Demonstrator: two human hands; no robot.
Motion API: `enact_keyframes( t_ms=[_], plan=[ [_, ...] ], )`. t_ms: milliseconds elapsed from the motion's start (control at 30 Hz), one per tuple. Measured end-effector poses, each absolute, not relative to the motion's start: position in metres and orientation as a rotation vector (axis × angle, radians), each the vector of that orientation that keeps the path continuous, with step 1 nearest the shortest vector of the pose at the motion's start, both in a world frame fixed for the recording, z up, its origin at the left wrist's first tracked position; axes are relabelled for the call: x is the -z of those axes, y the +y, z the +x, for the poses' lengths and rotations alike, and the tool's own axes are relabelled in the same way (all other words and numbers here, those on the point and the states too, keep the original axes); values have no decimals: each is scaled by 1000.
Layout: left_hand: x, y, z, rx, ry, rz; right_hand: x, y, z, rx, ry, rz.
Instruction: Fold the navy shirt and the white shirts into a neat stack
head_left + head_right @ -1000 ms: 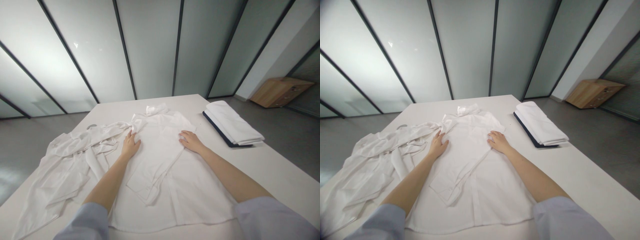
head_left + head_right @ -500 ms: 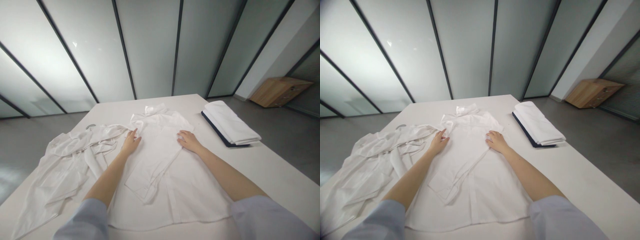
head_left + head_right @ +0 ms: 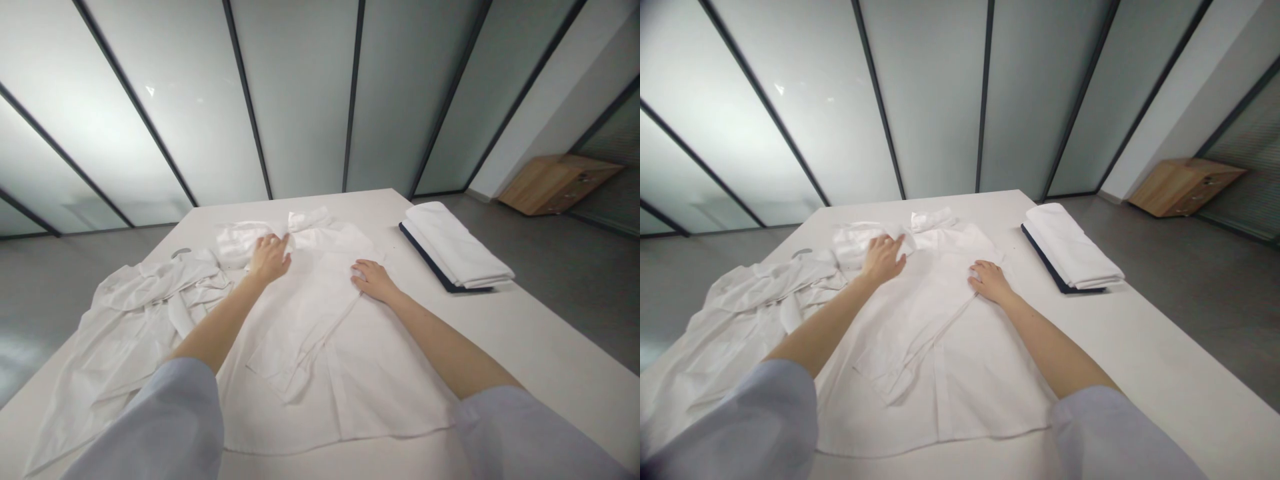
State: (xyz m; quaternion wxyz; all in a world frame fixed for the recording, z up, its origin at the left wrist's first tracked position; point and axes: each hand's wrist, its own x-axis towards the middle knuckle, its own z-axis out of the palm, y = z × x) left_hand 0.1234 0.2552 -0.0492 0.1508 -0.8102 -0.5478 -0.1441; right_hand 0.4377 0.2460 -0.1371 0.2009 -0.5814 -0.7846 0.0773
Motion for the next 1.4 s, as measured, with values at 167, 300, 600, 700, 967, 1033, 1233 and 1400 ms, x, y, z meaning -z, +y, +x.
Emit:
enact_keyframes(
  t_ms=[167, 300, 600, 700, 967, 1033, 1233, 1400],
  plan=[
    [88, 217, 163, 310, -944, -2803, 141, 257, 447, -321, -1701, -1434],
    [111, 214, 151, 607, -1326, -2707, 140, 259, 454, -441, -1439, -1381],
    [124, 232, 121, 585, -1804, -2585, 139, 264, 448, -406, -1770, -1599],
    [125, 231, 123, 578, -1817, -2611, 125, 273, 448, -389, -1982, -1702],
    [124, 232, 123, 577, -1788, -2629, 86, 303, 404, -440, -1896, -1720],
    [125, 232, 123, 567, -1782, -2625, 86, 309, 382, -414, -1879, -1704],
    [124, 231, 124, 565, -1776, -2637, 86, 324, 338, -436, -1994, -1947],
    [122, 229, 124, 571, -1797, -2637, 72, 311, 347, -445, -1736, -1771]
  ],
)
